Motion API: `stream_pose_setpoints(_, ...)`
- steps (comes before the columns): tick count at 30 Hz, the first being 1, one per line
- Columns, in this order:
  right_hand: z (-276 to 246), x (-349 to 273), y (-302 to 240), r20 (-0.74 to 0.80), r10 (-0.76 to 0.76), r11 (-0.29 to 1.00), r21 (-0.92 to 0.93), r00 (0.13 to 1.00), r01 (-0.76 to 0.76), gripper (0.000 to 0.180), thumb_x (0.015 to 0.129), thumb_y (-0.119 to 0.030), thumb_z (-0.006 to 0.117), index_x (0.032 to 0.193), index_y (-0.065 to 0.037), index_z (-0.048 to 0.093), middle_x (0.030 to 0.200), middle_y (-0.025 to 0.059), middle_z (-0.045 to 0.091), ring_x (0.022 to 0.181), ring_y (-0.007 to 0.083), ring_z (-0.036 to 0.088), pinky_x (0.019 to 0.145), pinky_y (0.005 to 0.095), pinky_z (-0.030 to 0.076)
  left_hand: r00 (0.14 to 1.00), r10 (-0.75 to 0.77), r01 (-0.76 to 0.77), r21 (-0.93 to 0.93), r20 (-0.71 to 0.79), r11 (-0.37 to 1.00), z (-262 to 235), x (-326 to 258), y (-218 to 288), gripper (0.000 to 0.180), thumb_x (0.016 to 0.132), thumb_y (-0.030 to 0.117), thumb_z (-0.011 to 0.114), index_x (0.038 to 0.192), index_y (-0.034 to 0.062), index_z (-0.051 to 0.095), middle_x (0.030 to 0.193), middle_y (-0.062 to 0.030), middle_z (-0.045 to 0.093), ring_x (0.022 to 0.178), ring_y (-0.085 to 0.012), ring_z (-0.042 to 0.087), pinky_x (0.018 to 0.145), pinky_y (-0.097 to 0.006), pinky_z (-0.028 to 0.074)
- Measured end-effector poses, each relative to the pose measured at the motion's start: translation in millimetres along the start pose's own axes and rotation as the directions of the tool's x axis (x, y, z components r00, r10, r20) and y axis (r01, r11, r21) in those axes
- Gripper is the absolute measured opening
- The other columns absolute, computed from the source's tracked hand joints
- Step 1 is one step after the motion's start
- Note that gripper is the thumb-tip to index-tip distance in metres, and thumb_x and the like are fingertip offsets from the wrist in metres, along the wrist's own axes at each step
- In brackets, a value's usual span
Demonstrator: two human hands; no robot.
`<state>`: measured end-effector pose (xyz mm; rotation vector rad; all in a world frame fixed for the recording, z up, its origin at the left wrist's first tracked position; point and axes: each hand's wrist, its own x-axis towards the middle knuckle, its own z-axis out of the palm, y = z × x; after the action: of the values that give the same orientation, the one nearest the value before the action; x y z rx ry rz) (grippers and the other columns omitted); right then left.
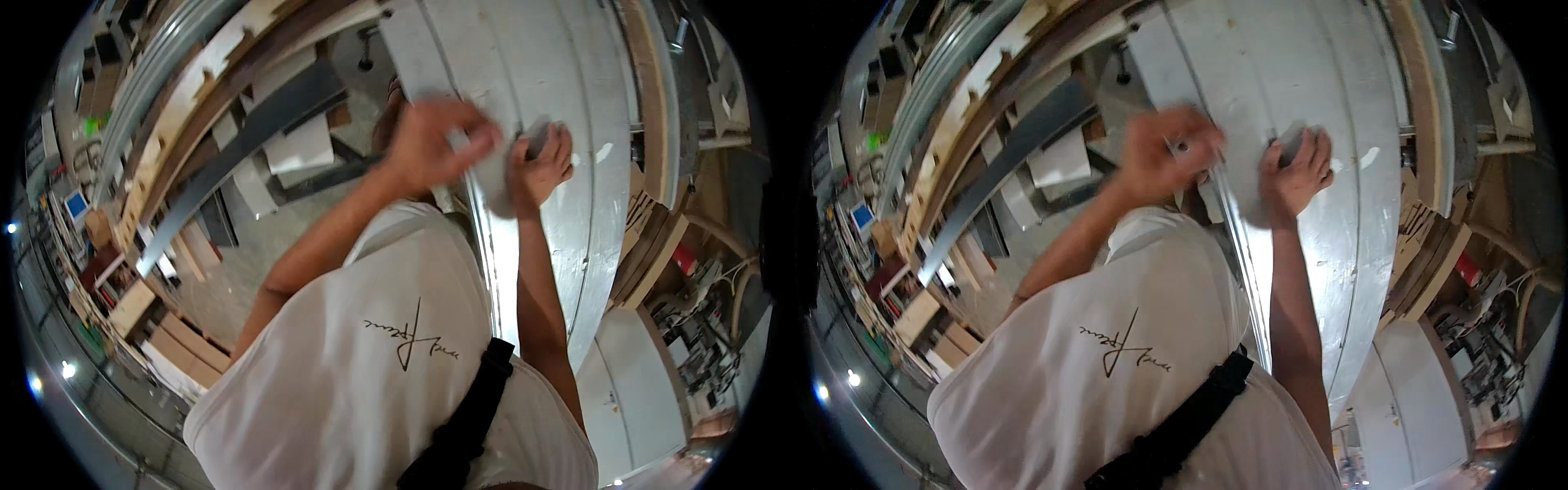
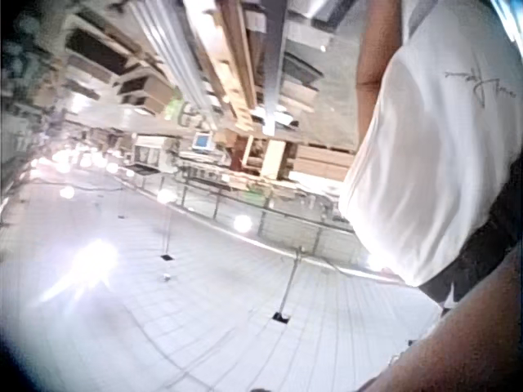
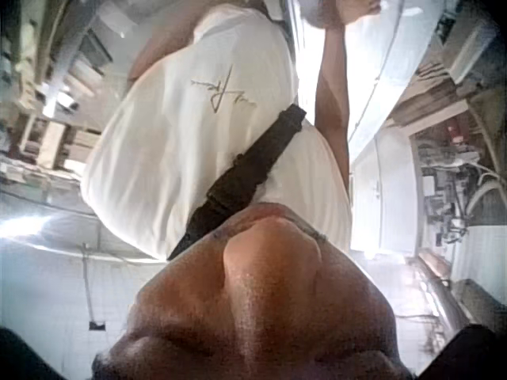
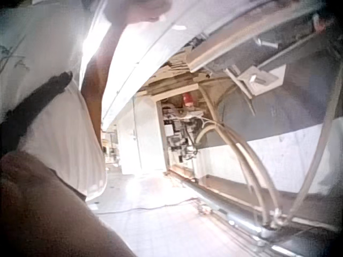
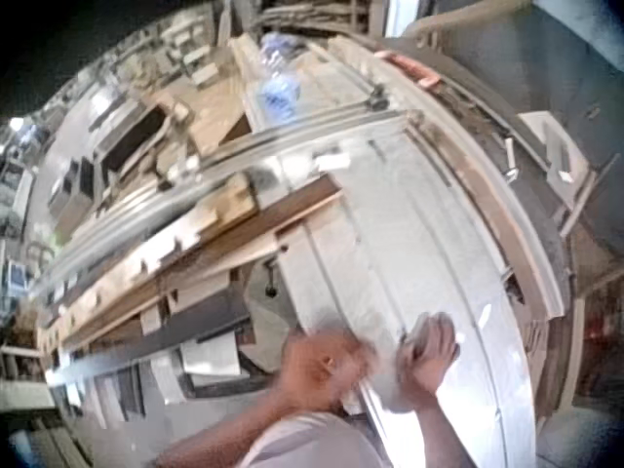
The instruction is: The person constructs a wooden component by applying adhesive to wood blocks, positioning them on a wooden strip, and securing them using a staple gun and a hammer.
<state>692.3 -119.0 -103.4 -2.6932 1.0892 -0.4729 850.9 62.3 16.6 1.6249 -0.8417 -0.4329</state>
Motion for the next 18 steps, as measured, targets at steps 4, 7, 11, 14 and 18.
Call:
stream_pose_setpoints(4,11,-7,5,-0.034,-0.02,0.999,-0.028,0.999,0.02,0.059,0.091,-0.037,0.065,0.142,-0.008,0.054,0.154,0.0175,0.046,0.144,0.0353,0.041,0.115,0.0594,0.026,0.759,-0.502,0.591,-0.115,0.414,0.798,46,-145,-55,0.021,0.093,0.019,0.07,0.094,-0.0004,0.077,0.087,-0.0107,0.075,0.077,-0.0178,0.069,0.072,-0.031,0.054)
stream_pose_setpoints(7,16,-10,15,-0.035,-0.048,0.998,-0.032,0.998,0.047,0.06,0.094,-0.039,0.063,0.143,-0.008,0.053,0.156,0.0164,0.045,0.144,0.0362,0.041,0.117,0.0583,0.024,0.441,-0.791,0.888,-0.078,0.425,0.453,88,-233,-150,0.025,0.093,0.022,0.068,0.095,-0.0014,0.077,0.087,-0.0109,0.076,0.078,-0.0174,0.07,0.075,-0.032,0.055)
stream_pose_setpoints(11,12,-8,0,-0.001,-0.029,0.998,-0.056,1.0,0.029,0.06,0.097,-0.04,0.06,0.145,-0.006,0.051,0.156,0.016,0.045,0.144,0.0367,0.041,0.118,0.0577,0.023,0.678,-0.675,0.71,-0.023,0.291,0.704,163,-294,-304,0.036,0.097,0.024,0.064,0.122,0.0005,0.07,0.105,-0.0134,0.076,0.094,-0.0252,0.071,0.084,-0.039,0.054)
stream_pose_setpoints(14,17,-5,-13,0.007,-0.061,0.998,0.007,0.998,0.061,0.058,0.098,-0.04,0.058,0.144,-0.005,0.052,0.153,0.0166,0.049,0.142,0.0379,0.042,0.117,0.0576,0.025,0.78,-0.585,0.611,-0.07,0.223,0.788,219,-292,-370,0.046,0.101,0.025,0.06,0.141,0.002,0.057,0.124,-0.0191,0.069,0.113,-0.0331,0.066,0.097,-0.045,0.051)
stream_pose_setpoints(18,15,-6,-5,-0.017,-0.103,0.992,-0.076,0.995,0.102,0.055,0.098,-0.032,0.06,0.142,-0.001,0.052,0.145,0.0205,0.054,0.134,0.0411,0.05,0.113,0.0532,0.036,0.556,-0.82,0.82,-0.248,0.135,0.516,240,-206,-324,0.047,0.105,0.023,0.056,0.147,0.004,0.051,0.136,-0.0237,0.06,0.126,-0.0381,0.058,0.108,-0.045,0.044)
